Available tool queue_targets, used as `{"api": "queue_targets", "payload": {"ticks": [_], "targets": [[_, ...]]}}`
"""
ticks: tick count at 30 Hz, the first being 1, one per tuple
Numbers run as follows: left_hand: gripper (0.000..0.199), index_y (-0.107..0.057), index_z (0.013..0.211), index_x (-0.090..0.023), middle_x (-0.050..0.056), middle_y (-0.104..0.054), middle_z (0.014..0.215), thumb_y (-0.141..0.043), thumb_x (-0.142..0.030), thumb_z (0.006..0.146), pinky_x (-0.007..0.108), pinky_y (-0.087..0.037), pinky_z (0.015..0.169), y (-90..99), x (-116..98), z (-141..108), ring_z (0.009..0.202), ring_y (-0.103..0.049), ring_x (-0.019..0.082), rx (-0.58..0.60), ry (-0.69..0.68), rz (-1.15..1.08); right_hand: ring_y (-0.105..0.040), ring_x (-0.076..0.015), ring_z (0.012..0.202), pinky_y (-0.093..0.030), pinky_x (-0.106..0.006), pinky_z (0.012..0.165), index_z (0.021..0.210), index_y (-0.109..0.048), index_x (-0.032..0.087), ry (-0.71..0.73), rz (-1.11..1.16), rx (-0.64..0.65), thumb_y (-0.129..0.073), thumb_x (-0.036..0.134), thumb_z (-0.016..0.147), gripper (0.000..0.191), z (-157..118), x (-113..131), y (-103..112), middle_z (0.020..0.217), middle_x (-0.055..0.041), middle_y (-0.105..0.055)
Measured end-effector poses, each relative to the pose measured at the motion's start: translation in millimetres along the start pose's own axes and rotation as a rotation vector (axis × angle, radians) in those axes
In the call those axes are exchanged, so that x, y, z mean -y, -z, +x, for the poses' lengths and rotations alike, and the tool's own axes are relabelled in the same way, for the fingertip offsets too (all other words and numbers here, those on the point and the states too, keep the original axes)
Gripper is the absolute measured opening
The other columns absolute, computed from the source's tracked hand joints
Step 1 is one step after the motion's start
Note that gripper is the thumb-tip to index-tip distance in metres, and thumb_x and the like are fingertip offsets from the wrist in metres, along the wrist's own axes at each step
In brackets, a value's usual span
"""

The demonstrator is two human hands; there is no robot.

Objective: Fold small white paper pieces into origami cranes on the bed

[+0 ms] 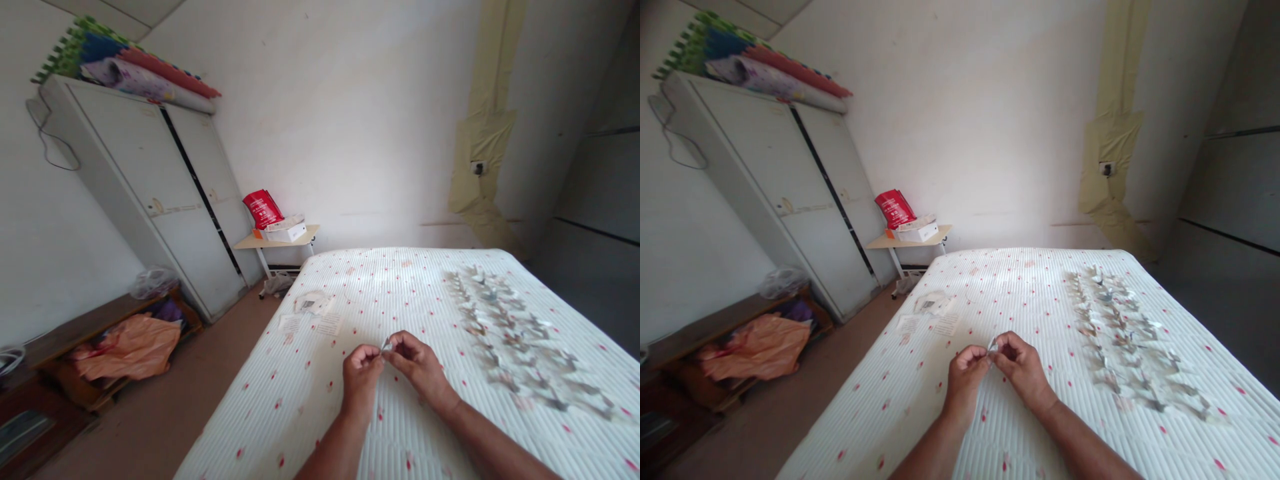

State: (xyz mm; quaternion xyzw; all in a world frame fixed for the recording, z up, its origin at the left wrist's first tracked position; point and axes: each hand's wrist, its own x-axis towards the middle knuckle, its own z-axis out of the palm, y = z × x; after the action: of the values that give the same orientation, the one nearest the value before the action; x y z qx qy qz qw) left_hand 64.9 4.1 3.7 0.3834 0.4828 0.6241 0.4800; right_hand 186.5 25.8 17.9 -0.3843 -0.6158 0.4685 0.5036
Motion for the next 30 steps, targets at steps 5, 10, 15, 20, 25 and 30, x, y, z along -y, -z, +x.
{"api": "queue_targets", "payload": {"ticks": [5,10,15,20,25,30], "targets": [[0.013,-0.058,0.063,-0.012,-0.002,-0.053,0.056,-0.064,-0.022,0.058,0.019,-0.034,0.054,-1.1,-3,-1,0.055,-0.043,0.009,0.022,-0.025,0.023,-0.044,-0.0099,0.055,-0.036,-0.022,0.052,0.068,-0.053,0.018,-0.024,-0.028,0.024,-0.060,0.033,0.069,0.017,1,0,1,0.059,0.0038,-0.048],[0.015,-0.059,0.065,-0.012,-0.002,-0.053,0.056,-0.064,-0.024,0.058,0.020,-0.035,0.055,0.0,-2,-1,0.055,-0.045,0.009,-0.003,-0.033,0.038,-0.047,-0.0117,0.060,-0.039,-0.024,0.057,0.066,-0.053,0.018,0.045,-0.033,0.059,-0.058,0.033,0.073,0.017,0,-1,3,0.064,0.0016,-0.050],[0.015,-0.059,0.065,-0.012,-0.002,-0.053,0.056,-0.064,-0.025,0.060,0.020,-0.034,0.054,1.5,0,0,0.055,-0.044,0.009,-0.003,-0.046,0.057,-0.050,-0.0139,0.067,-0.041,-0.025,0.063,0.064,-0.054,0.018,0.130,-0.099,0.082,-0.056,0.034,0.075,0.019,-1,0,5,0.069,-0.0011,-0.052],[0.014,-0.061,0.062,-0.012,-0.002,-0.052,0.054,-0.065,-0.025,0.058,0.020,-0.034,0.054,0.9,-7,-2,0.053,-0.043,0.009,0.040,-0.042,0.077,-0.048,-0.0118,0.061,-0.040,-0.023,0.057,0.069,-0.054,0.019,0.056,-0.075,0.047,-0.059,0.032,0.072,0.015,1,-4,5,0.065,0.0013,-0.051],[0.017,-0.065,0.067,-0.011,0.000,-0.056,0.054,-0.064,-0.026,0.058,0.021,-0.035,0.053,1.0,-10,-3,0.053,-0.046,0.010,0.049,0.014,0.079,-0.047,-0.0103,0.057,-0.038,-0.022,0.053,0.070,-0.055,0.018,0.012,-0.032,0.073,-0.061,0.032,0.070,0.016,4,-5,7,0.061,0.0025,-0.051],[0.020,-0.066,0.067,-0.010,0.002,-0.058,0.052,-0.066,-0.028,0.058,0.021,-0.036,0.052,0.3,-6,-1,0.050,-0.048,0.010,0.035,0.058,0.055,-0.049,-0.0107,0.056,-0.039,-0.023,0.055,0.070,-0.051,0.018,0.008,-0.009,0.138,-0.059,0.034,0.072,0.018,5,-3,8,0.062,0.0025,-0.052]]}}
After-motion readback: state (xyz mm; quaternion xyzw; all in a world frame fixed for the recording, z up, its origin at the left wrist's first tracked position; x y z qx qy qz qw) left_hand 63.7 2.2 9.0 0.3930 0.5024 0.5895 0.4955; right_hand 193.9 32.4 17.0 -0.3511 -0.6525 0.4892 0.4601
